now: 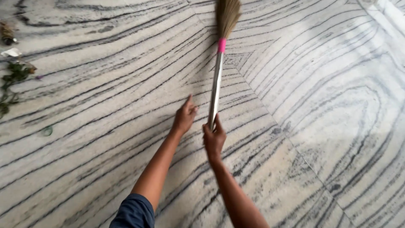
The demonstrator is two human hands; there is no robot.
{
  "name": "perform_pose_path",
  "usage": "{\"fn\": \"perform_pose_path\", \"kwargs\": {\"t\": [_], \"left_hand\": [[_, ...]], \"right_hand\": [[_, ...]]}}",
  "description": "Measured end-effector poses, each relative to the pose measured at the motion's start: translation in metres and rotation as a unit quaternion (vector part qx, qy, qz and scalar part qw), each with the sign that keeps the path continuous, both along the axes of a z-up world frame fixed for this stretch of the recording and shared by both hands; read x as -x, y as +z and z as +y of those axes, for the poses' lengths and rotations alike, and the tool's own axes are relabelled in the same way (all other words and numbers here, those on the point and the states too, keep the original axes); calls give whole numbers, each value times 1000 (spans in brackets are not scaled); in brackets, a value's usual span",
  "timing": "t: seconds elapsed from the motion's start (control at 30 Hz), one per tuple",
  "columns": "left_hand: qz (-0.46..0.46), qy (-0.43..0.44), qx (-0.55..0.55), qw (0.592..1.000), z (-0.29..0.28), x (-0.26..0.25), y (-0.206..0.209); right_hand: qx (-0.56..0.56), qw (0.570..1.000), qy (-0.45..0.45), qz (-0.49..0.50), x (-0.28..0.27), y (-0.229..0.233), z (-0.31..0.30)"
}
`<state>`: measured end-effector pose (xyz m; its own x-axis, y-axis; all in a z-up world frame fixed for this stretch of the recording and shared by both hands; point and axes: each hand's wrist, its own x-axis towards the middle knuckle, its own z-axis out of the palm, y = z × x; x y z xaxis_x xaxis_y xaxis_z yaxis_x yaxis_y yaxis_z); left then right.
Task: The person sweeps a marble floor and a set of stairs using a hand broom, moving debris and hair into piles and eventually toward a collection point.
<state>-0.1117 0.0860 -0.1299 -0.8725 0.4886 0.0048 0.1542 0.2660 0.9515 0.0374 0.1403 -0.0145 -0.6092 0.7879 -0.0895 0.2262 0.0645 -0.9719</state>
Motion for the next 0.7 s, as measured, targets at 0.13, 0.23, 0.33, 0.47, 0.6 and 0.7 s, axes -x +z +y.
{"fn": "perform_pose_path", "kwargs": {"t": [0.13,0.23,0.33,0.47,0.6,0.7], "left_hand": [[283,71,37,956,-48,65,-32],[245,80,49,965,-60,89,-12],[204,126,3,971,-48,110,13],[258,155,108,948,-35,138,31],[283,182,132,932,-32,134,40],[269,187,157,932,-30,135,48]], "right_hand": [[-47,997,51,-41,47,-25,84],[-75,991,101,-52,67,-43,101],[-57,984,166,-42,73,-61,85],[-35,971,224,-72,102,-63,84],[-93,973,212,2,170,-73,128],[-163,974,146,-59,259,-90,152]]}}
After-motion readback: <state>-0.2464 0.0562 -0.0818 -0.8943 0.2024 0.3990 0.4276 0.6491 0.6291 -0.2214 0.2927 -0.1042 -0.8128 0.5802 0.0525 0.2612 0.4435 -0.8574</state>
